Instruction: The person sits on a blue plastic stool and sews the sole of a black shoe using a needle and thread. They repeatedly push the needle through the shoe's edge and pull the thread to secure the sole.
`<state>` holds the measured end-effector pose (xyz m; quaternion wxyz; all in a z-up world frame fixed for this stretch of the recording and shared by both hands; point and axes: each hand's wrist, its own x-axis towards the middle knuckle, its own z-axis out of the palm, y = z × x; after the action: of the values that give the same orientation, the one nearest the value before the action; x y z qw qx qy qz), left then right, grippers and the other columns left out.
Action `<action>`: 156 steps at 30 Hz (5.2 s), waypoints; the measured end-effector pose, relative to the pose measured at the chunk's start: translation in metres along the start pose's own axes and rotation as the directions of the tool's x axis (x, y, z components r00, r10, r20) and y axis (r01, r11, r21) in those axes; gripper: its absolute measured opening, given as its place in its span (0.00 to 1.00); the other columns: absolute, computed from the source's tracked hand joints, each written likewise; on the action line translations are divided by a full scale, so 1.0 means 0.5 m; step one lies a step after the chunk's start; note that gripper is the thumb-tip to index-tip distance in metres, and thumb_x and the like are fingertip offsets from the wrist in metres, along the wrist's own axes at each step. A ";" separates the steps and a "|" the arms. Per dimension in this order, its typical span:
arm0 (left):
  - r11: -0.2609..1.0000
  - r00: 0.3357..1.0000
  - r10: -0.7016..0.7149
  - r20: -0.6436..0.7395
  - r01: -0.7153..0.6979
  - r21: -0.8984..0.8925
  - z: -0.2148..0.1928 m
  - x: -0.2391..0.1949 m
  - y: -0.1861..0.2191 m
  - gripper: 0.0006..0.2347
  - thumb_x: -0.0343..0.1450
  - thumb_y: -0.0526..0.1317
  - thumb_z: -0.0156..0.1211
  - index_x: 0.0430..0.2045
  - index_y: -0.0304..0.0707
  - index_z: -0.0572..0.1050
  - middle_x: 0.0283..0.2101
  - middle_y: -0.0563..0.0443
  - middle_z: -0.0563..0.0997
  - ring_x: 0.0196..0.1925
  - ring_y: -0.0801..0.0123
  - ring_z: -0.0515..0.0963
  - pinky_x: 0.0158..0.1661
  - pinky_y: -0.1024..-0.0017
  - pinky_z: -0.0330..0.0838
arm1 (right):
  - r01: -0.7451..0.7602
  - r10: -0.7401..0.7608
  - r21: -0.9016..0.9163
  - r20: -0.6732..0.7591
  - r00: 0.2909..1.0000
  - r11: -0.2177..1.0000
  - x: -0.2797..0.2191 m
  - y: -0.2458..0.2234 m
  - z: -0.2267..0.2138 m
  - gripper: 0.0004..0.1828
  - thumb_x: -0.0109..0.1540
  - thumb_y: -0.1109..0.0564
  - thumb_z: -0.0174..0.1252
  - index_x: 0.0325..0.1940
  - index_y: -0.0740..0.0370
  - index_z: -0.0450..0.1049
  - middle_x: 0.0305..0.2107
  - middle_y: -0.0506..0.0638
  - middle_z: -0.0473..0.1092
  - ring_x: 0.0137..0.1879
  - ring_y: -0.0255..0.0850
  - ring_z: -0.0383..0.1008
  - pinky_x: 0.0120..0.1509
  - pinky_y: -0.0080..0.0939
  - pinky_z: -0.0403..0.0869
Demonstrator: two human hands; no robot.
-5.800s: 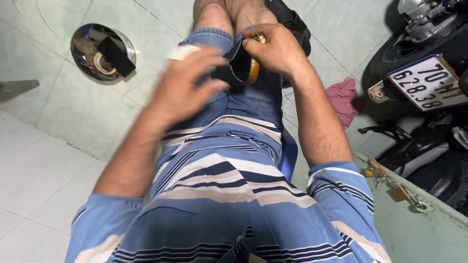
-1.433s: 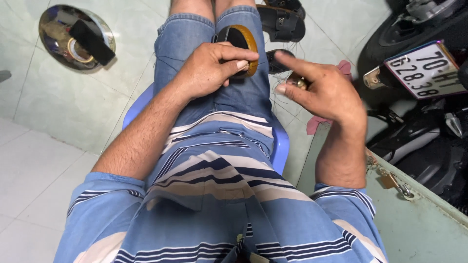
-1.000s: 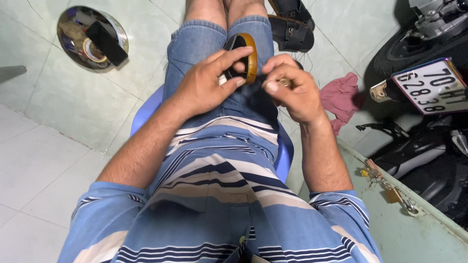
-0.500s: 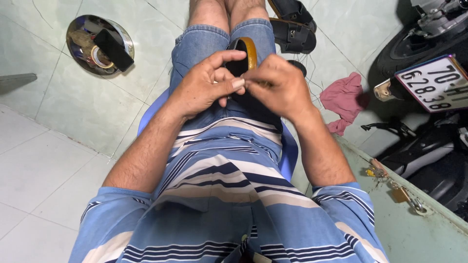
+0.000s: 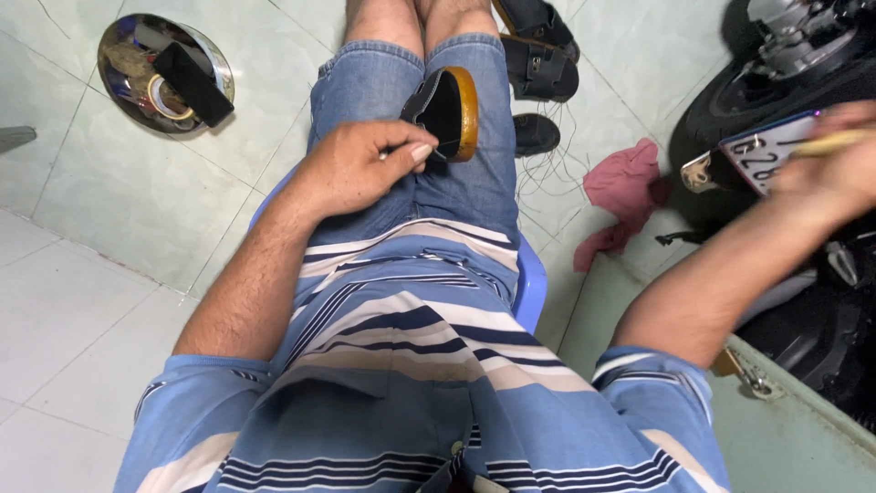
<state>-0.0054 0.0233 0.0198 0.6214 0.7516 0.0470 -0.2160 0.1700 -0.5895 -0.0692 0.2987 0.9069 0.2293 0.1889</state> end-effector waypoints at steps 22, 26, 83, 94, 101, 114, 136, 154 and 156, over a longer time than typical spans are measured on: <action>0.807 0.913 0.396 0.094 -0.298 -0.510 -0.023 -0.033 0.050 0.08 0.69 0.35 0.50 0.37 0.29 0.73 0.54 0.34 0.69 0.43 0.61 0.78 0.45 0.65 0.72 | -0.508 -0.381 0.698 0.348 0.857 -0.505 0.244 -0.508 -0.569 0.08 0.57 0.69 0.53 0.40 0.70 0.73 0.09 0.50 0.62 0.13 0.31 0.62 0.19 0.24 0.62; 0.983 0.983 0.182 0.028 -0.181 -0.025 0.020 0.019 -0.007 0.22 0.59 0.38 0.69 0.45 0.33 0.70 0.40 0.37 0.78 0.46 0.50 0.76 0.43 0.61 0.69 | -0.526 -0.397 0.679 0.356 0.846 -0.512 0.227 -0.510 -0.552 0.07 0.56 0.70 0.54 0.38 0.70 0.73 0.08 0.50 0.62 0.13 0.30 0.61 0.19 0.24 0.61; 0.882 0.882 0.439 -0.174 -0.385 0.271 0.104 0.061 -0.076 0.21 0.67 0.38 0.64 0.53 0.45 0.65 0.57 0.48 0.68 0.58 0.64 0.70 0.54 0.67 0.65 | 0.304 -0.556 0.912 -0.107 0.824 0.274 0.300 -0.425 -0.587 0.21 0.56 0.65 0.51 0.51 0.49 0.75 0.36 0.43 0.68 0.36 0.35 0.70 0.26 0.36 0.66; 0.846 0.892 0.426 -0.155 -0.332 0.417 0.173 0.130 -0.102 0.21 0.61 0.45 0.70 0.48 0.55 0.70 0.51 0.58 0.70 0.51 0.72 0.73 0.39 0.62 0.66 | 0.031 -0.379 0.960 0.080 0.922 0.279 0.237 -0.429 -0.532 0.17 0.56 0.67 0.53 0.45 0.53 0.77 0.30 0.43 0.68 0.36 0.33 0.69 0.32 0.35 0.66; 0.815 0.887 0.439 -0.143 -0.326 0.480 0.181 0.149 -0.098 0.20 0.61 0.47 0.68 0.46 0.49 0.72 0.49 0.56 0.69 0.46 0.70 0.74 0.35 0.60 0.68 | -0.147 -0.381 0.982 0.093 0.920 -0.114 0.220 -0.442 -0.460 0.14 0.58 0.72 0.53 0.45 0.62 0.74 0.30 0.53 0.69 0.36 0.37 0.69 0.42 0.32 0.69; 0.820 0.887 0.441 -0.140 -0.334 0.466 0.174 0.136 -0.089 0.22 0.62 0.46 0.69 0.48 0.49 0.70 0.50 0.58 0.69 0.47 0.70 0.74 0.36 0.61 0.68 | -0.090 -0.308 0.984 0.039 0.950 -0.152 0.219 -0.452 -0.457 0.09 0.58 0.70 0.57 0.42 0.64 0.75 0.33 0.56 0.71 0.35 0.39 0.71 0.39 0.32 0.70; 0.532 0.834 0.549 0.042 -0.388 0.752 0.091 0.035 -0.031 0.04 0.69 0.42 0.57 0.33 0.50 0.77 0.32 0.60 0.76 0.28 0.68 0.74 0.32 0.68 0.60 | 0.132 -0.389 0.943 -0.002 0.921 0.307 0.245 -0.443 -0.564 0.13 0.57 0.57 0.56 0.46 0.51 0.76 0.36 0.43 0.72 0.41 0.37 0.72 0.31 0.41 0.69; 0.969 0.997 0.068 0.039 -0.057 -0.239 0.039 0.025 0.066 0.02 0.65 0.38 0.57 0.26 0.46 0.75 0.53 0.53 0.70 0.51 0.75 0.72 0.54 0.73 0.63 | 0.147 -0.397 0.956 -0.036 0.917 0.253 0.249 -0.445 -0.570 0.13 0.58 0.59 0.56 0.46 0.52 0.75 0.36 0.45 0.72 0.41 0.39 0.72 0.36 0.39 0.69; 0.930 0.997 0.015 0.071 0.012 -0.368 0.062 0.038 0.059 0.03 0.66 0.37 0.56 0.29 0.42 0.74 0.42 0.51 0.74 0.37 0.76 0.74 0.35 0.81 0.64 | 0.153 -0.409 0.950 -0.029 0.912 0.273 0.253 -0.445 -0.577 0.13 0.58 0.58 0.56 0.47 0.51 0.75 0.35 0.43 0.71 0.39 0.38 0.72 0.31 0.39 0.68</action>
<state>0.0136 -0.0167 0.0353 0.7529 0.6134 0.0634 -0.2301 0.0684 -0.2322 0.0334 -0.2277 0.8687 0.4180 -0.1369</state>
